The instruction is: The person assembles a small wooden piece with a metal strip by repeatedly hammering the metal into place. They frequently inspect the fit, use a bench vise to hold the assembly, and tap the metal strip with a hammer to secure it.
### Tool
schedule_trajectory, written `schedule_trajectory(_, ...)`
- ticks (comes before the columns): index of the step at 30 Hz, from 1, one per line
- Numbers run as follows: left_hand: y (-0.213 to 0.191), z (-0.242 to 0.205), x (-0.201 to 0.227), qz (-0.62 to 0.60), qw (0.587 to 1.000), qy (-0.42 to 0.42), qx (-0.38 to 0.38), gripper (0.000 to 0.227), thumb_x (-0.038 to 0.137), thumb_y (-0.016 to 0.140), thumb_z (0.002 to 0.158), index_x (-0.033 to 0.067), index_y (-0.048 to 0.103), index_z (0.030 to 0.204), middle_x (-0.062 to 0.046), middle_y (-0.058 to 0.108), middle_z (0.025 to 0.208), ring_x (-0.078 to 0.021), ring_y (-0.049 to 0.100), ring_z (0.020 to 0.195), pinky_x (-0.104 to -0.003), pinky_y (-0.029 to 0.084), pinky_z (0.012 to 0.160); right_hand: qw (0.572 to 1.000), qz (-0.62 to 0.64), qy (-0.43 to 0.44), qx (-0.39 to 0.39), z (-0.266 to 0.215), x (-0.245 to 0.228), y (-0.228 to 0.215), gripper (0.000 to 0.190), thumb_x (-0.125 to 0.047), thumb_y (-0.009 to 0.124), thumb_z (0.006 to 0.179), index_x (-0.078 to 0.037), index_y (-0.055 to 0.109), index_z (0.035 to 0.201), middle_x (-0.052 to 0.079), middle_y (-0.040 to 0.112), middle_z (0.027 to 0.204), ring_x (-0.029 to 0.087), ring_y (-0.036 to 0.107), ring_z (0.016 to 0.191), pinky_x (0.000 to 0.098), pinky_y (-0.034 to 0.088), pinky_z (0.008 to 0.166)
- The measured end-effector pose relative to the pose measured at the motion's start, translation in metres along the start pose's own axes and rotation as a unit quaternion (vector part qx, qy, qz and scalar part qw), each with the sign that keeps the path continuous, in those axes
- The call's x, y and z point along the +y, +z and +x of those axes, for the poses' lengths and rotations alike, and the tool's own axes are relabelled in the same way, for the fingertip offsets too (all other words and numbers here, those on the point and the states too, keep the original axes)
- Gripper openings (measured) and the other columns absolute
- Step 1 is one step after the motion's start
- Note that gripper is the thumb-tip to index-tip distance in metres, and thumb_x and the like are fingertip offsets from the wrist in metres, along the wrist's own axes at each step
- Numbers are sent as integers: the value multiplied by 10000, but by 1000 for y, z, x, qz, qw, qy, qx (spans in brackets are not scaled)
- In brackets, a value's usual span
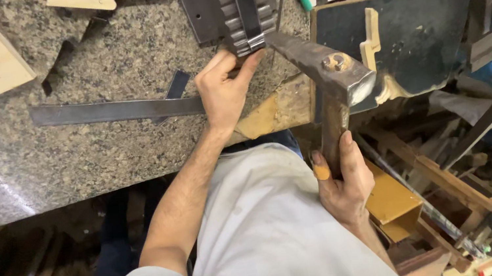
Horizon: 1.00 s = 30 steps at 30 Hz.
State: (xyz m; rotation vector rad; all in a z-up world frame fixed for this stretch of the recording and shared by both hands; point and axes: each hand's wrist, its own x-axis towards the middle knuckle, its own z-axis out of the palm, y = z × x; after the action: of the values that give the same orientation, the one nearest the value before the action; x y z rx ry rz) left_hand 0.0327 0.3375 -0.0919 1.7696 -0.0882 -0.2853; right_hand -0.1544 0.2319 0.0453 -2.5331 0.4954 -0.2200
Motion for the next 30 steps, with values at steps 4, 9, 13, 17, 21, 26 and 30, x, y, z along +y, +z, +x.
schedule_trajectory(4, -2, 0, -3, -34, 999, 8, -14, 180, 149, 836, 923, -5, 749, 957, -38, 662, 801, -91, 603, 653, -288, 455, 568, 999, -43, 2, 4, 0, -5, 13, 696, -6, 779, 975, -19, 411, 1566, 230, 658, 1071, 329, 662, 837, 378, 546, 732)
schedule_trajectory(9, -1, 2, -1, -26, 999, -7, -21, 176, 158, 854, 900, 10, 765, 934, -34, 669, 776, -96, 579, 622, -297, 429, 528, 997, -38, -11, 59, -14, -6, 13, 736, -13, 771, 939, -47, 409, 1580, 276, 671, 1104, 300, 695, 846, 377, 571, 753)
schedule_trajectory(13, -1, 1, -4, -40, 999, 14, -16, 188, 169, 846, 920, 11, 747, 940, -31, 669, 803, -93, 618, 657, -296, 469, 567, 997, 7, -13, 70, -16, -2, 23, 721, 20, 754, 994, -56, 364, 1596, 154, 709, 1005, 232, 679, 810, 301, 567, 711)
schedule_trajectory(17, 1, -2, 0, -29, 999, 24, -12, 191, 161, 844, 912, 3, 737, 919, -53, 660, 801, -126, 599, 643, -309, 454, 561, 991, -122, -45, 39, -7, -16, 18, 771, -18, 762, 898, -45, 407, 1583, 286, 666, 1031, 368, 687, 846, 392, 567, 727)
schedule_trajectory(21, 1, 0, -4, -30, 999, 13, -1, 251, 161, 872, 886, -7, 695, 829, -61, 618, 740, -149, 561, 602, -326, 431, 543, 988, 34, -64, 138, -17, -18, 21, 682, 69, 730, 1012, -29, 371, 1584, 179, 719, 1042, 244, 723, 836, 338, 603, 710)
schedule_trajectory(26, 0, 2, -5, -36, 999, 33, -7, 256, 161, 857, 905, -9, 678, 837, -61, 623, 769, -144, 574, 620, -322, 449, 561, 997, -68, -30, 38, -19, -13, 27, 634, 9, 789, 945, 81, 445, 1472, 173, 660, 947, 253, 633, 685, 329, 512, 607)
schedule_trajectory(30, 1, 1, -3, -17, 1000, 16, 0, 303, 153, 890, 869, -14, 655, 776, -81, 586, 722, -165, 537, 584, -333, 430, 545, 995, -61, 17, 77, -24, -23, 18, 475, 3, 806, 897, 15, 592, 1321, 140, 617, 844, 228, 591, 642, 357, 493, 587)
